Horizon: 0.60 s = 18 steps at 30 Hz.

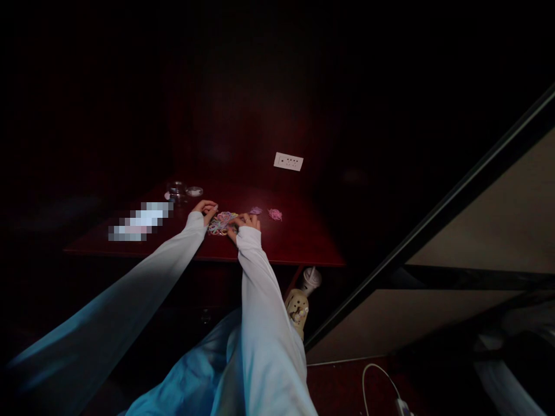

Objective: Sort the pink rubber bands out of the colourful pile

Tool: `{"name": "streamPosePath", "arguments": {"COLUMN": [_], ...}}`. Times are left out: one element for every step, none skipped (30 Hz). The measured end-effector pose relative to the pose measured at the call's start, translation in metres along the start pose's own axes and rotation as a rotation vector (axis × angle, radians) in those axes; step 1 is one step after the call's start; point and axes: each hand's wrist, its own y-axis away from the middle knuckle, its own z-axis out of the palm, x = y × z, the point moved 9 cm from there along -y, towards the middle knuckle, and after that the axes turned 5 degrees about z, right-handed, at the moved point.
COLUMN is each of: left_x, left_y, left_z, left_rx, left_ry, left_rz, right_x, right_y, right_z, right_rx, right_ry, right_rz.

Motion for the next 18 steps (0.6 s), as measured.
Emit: {"name": "streamPosePath", "arguments": {"left_x": [-0.001, -0.001, -0.002, -0.002, -0.003, -0.004, -0.004, -0.005, -0.004, -0.004, -0.003, -0.002, -0.001, 0.000, 0.000, 0.001, 0.001, 0.001], "left_y": [0.000, 0.000, 0.000, -0.001, -0.001, -0.001, -0.001, -0.001, -0.001, -0.001, 0.000, 0.001, 0.001, 0.002, 0.002, 0.003, 0.003, 0.004], "left_z": [0.001, 0.002, 0.002, 0.002, 0.002, 0.002, 0.002, 0.003, 0.003, 0.004, 0.005, 0.006, 0.007, 0.008, 0.009, 0.009, 0.010, 0.011], "left_rx": [-0.008, -0.016, -0.020, -0.020, -0.020, -0.020, -0.021, -0.022, -0.027, -0.033, -0.039, -0.048, -0.058, -0.066, -0.073, -0.081, -0.091, -0.100], "left_ry": [-0.008, -0.023, -0.038, -0.048, -0.053, -0.054, -0.051, -0.047, -0.044, -0.040, -0.036, -0.032, -0.031, -0.033, -0.038, -0.045, -0.052, -0.059], "left_rz": [0.005, 0.012, 0.019, 0.026, 0.031, 0.033, 0.032, 0.031, 0.031, 0.031, 0.032, 0.033, 0.035, 0.034, 0.031, 0.027, 0.022, 0.017], "right_x": [0.000, 0.002, 0.004, 0.005, 0.007, 0.008, 0.009, 0.008, 0.007, 0.006, 0.005, 0.003, 0.002, 0.000, -0.001, -0.002, -0.003, -0.004], "right_y": [0.000, -0.001, -0.001, -0.002, -0.002, -0.002, -0.002, -0.002, -0.002, -0.002, -0.001, -0.001, -0.001, -0.001, -0.002, -0.002, -0.002, -0.003], "right_z": [0.002, 0.004, 0.005, 0.006, 0.007, 0.008, 0.008, 0.009, 0.009, 0.009, 0.009, 0.008, 0.007, 0.007, 0.006, 0.006, 0.007, 0.008], "right_rx": [-0.009, -0.012, -0.011, -0.010, -0.010, -0.014, -0.019, -0.026, -0.033, -0.038, -0.042, -0.041, -0.035, -0.025, -0.012, 0.000, 0.008, 0.012], "right_ry": [0.000, 0.007, 0.019, 0.034, 0.049, 0.063, 0.075, 0.083, 0.089, 0.095, 0.101, 0.107, 0.112, 0.115, 0.117, 0.117, 0.119, 0.121], "right_rz": [0.000, 0.006, 0.015, 0.025, 0.034, 0.041, 0.041, 0.036, 0.030, 0.025, 0.023, 0.025, 0.034, 0.048, 0.066, 0.084, 0.102, 0.118]}}
